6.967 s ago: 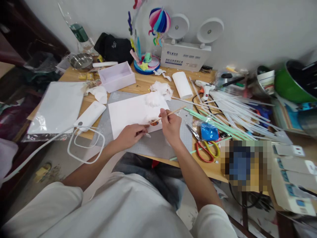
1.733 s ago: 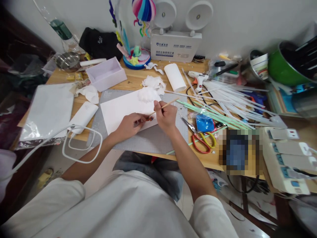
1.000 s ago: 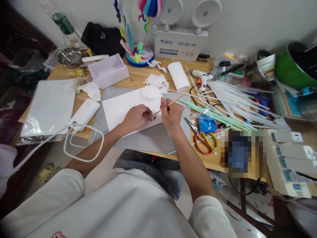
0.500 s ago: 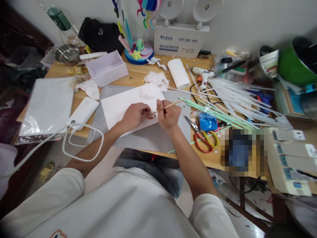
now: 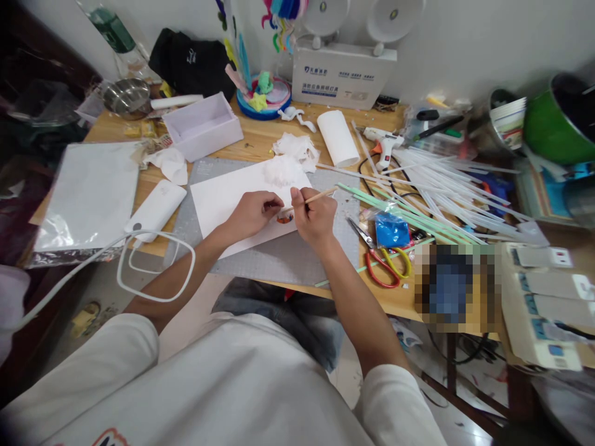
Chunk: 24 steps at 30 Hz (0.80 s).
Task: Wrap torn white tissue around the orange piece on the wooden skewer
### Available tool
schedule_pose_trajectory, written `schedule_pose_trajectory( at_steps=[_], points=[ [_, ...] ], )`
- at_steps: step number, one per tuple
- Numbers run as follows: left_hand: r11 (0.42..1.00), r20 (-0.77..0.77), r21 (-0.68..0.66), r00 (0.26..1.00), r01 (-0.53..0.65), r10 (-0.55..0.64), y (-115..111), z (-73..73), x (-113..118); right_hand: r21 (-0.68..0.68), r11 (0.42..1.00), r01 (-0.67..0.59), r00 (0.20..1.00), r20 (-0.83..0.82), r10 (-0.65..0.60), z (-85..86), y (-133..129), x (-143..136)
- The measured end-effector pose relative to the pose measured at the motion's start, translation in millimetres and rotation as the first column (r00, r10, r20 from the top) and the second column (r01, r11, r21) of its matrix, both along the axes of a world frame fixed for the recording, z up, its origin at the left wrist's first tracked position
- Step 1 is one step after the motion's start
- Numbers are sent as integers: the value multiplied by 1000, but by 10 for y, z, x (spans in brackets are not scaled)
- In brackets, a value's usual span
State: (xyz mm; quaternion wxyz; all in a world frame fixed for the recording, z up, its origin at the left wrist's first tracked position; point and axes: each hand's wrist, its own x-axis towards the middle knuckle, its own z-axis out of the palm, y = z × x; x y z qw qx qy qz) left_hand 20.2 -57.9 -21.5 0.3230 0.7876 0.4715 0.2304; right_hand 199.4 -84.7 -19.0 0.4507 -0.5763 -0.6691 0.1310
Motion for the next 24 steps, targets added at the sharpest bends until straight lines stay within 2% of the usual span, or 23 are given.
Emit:
schedule_pose_trajectory(
  at_steps=[17, 24],
  points=[
    [1000, 40, 1, 999, -9, 9, -15, -21, -16, 23, 1000, -9, 998, 70, 7, -12, 0, -39],
    [999, 30, 34, 999, -37, 36, -15, -5, -14, -9, 997, -71, 988, 135, 72, 6, 65, -108]
  ],
)
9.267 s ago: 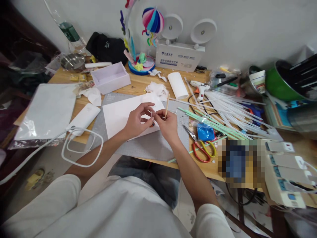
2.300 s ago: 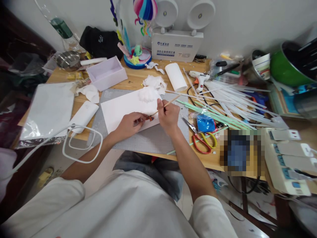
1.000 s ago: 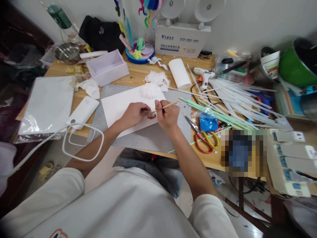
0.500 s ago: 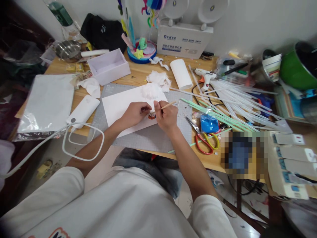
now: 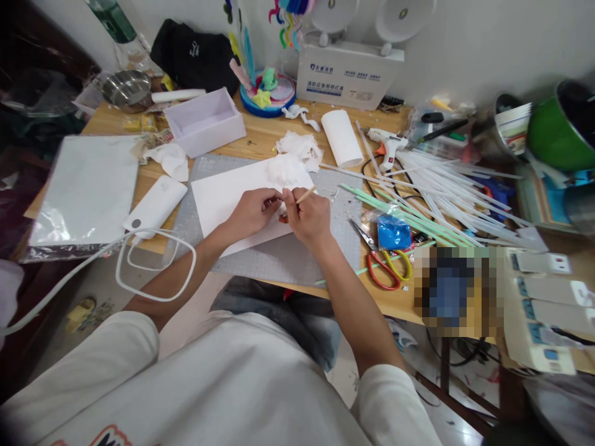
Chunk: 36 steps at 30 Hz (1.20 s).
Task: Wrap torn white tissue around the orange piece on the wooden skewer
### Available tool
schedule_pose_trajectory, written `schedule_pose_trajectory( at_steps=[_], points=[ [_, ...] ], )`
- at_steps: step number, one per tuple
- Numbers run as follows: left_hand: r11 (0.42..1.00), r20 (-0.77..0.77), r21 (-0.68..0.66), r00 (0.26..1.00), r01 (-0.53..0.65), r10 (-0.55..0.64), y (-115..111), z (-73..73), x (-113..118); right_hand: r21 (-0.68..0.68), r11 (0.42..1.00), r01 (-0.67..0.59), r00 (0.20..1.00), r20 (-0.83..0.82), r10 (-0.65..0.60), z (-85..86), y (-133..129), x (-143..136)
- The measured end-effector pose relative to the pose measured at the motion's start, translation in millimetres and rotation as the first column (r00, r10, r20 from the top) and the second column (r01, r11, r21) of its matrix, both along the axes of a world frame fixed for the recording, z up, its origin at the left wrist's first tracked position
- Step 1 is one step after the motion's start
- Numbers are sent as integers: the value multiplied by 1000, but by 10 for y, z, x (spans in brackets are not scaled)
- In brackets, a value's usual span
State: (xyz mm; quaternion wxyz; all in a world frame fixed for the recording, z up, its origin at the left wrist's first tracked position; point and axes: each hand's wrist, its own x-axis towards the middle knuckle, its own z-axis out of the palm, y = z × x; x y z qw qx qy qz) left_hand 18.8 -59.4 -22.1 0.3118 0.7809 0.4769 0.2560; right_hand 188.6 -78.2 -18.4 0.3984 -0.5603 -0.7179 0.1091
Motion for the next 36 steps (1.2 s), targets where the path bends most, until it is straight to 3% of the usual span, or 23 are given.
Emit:
schedule_pose_trajectory(
  at_steps=[4, 6, 9, 12, 14, 17, 23, 27, 31, 36],
  points=[
    [998, -69, 17, 995, -66, 67, -32, 27, -20, -40, 997, -66, 997, -35, 65, 5, 109, -62],
    [998, -109, -12, 992, -60, 58, -64, 32, -36, -28, 999, -38, 995, -92, 35, 3, 134, -52],
    [999, -129, -22, 991, -42, 39, -116, 9, -64, 34, 990, 136, 954, -274, -122, 5, 118, 15],
    [1000, -125, -2, 992, -26, 26, -137, -19, -94, 43, 945, 323, 819, -514, -256, 17, 91, 102],
    [1000, -103, -2, 994, -24, 23, -99, -3, -111, 7, 924, 381, 740, -602, -301, 19, 94, 150],
    [995, -55, 51, 995, -80, 83, 100, 104, -126, -33, 920, 390, 712, -623, -324, 1, 124, 201],
    [954, -102, 258, 977, -155, 187, 830, 341, -105, -41, 917, 396, 711, -619, -334, -41, 160, 231],
    [965, -176, 236, 972, -110, 154, 1124, 253, -11, -62, 905, 420, 692, -624, -364, -57, 169, 238],
    [961, -178, 246, 969, -126, 173, 1288, 126, 166, -65, 899, 433, 697, -608, -379, -70, 176, 239],
    [974, -204, 192, 966, -123, 162, 1471, 89, 248, -76, 903, 422, 711, -590, -383, -57, 166, 231]
  ],
)
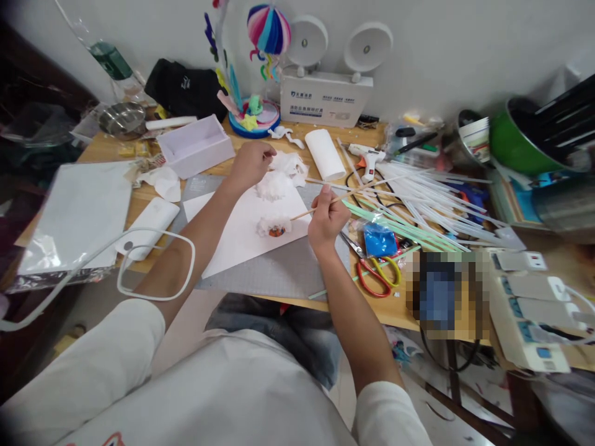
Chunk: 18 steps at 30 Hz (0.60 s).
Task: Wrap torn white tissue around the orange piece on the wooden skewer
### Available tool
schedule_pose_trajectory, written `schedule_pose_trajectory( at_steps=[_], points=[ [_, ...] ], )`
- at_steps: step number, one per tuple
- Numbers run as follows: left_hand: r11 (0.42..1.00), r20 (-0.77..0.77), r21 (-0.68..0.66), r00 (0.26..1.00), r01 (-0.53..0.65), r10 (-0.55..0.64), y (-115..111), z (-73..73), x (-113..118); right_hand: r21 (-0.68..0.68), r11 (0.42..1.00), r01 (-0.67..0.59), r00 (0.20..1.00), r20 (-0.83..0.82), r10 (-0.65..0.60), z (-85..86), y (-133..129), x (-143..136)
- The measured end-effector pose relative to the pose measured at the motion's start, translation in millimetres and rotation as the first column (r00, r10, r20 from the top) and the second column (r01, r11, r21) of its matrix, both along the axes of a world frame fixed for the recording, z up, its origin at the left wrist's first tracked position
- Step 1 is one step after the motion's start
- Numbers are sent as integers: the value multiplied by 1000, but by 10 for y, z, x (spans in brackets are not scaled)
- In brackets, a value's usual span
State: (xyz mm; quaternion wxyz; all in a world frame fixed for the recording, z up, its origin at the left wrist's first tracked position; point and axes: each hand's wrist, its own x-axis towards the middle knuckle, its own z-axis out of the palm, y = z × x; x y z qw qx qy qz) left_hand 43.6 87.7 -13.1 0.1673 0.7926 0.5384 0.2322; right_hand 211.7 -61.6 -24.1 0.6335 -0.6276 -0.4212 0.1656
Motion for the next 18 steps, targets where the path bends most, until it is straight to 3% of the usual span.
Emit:
schedule_pose_trajectory(
  at_steps=[6, 11, 18],
  points=[
    [999, -70, -37, 997, 21, -24, 159, -29, -92, 11, 1000, -26, 999, -36, 27, 3, -17, -23],
    [995, -147, -96, 989, -6, -8, 207, -85, -10, -15, 999, -52, 999, -13, 52, 27, -47, -48],
    [997, 57, -63, 997, -45, 49, 200, -174, 9, -13, 999, -46, 998, 52, 47, 30, -40, -37]
  ],
)
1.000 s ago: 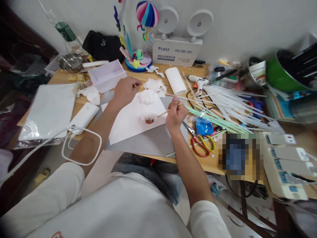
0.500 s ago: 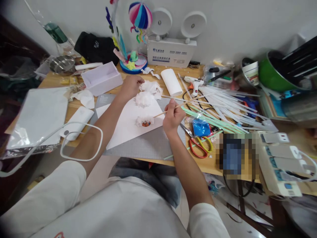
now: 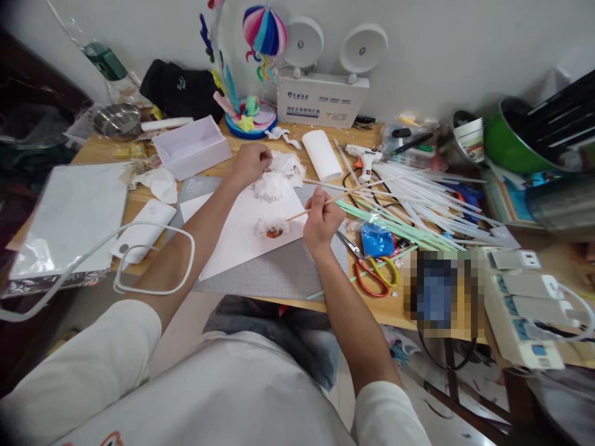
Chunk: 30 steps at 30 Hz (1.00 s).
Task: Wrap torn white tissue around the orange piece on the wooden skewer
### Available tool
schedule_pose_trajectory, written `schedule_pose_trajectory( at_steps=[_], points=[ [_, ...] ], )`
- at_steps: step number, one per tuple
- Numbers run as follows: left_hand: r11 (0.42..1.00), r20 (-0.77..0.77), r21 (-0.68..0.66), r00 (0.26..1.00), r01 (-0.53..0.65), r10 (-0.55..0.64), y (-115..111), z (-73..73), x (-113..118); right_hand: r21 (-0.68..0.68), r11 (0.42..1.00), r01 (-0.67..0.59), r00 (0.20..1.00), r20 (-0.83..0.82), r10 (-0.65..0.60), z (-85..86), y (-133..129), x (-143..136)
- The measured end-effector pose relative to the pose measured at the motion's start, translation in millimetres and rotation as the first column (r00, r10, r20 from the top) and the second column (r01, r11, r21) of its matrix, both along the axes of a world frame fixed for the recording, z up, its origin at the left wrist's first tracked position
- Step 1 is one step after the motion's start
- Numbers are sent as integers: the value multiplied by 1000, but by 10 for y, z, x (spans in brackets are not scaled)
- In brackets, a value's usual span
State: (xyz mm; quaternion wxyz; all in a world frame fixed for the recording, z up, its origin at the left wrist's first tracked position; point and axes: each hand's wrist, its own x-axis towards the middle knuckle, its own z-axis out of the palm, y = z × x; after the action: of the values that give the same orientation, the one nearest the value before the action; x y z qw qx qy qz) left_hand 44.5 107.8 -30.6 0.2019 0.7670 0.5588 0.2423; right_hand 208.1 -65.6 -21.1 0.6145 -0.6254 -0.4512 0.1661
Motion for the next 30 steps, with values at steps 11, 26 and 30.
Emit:
schedule_pose_trajectory(
  at_steps=[11, 26, 30],
  points=[
    [980, 112, 188, 993, -56, 35, -106, 104, -221, -3, 1000, -13, 998, -62, 12, -36, 6, -34],
    [843, 417, -350, 874, 407, -249, -1765, 430, -413, 66, 997, -25, 992, -125, 33, -38, -37, -7],
    [848, 359, -388, 907, 362, -223, -2038, 288, -433, 34, 987, -157, 987, -35, 158, -67, -62, -46]
  ],
)
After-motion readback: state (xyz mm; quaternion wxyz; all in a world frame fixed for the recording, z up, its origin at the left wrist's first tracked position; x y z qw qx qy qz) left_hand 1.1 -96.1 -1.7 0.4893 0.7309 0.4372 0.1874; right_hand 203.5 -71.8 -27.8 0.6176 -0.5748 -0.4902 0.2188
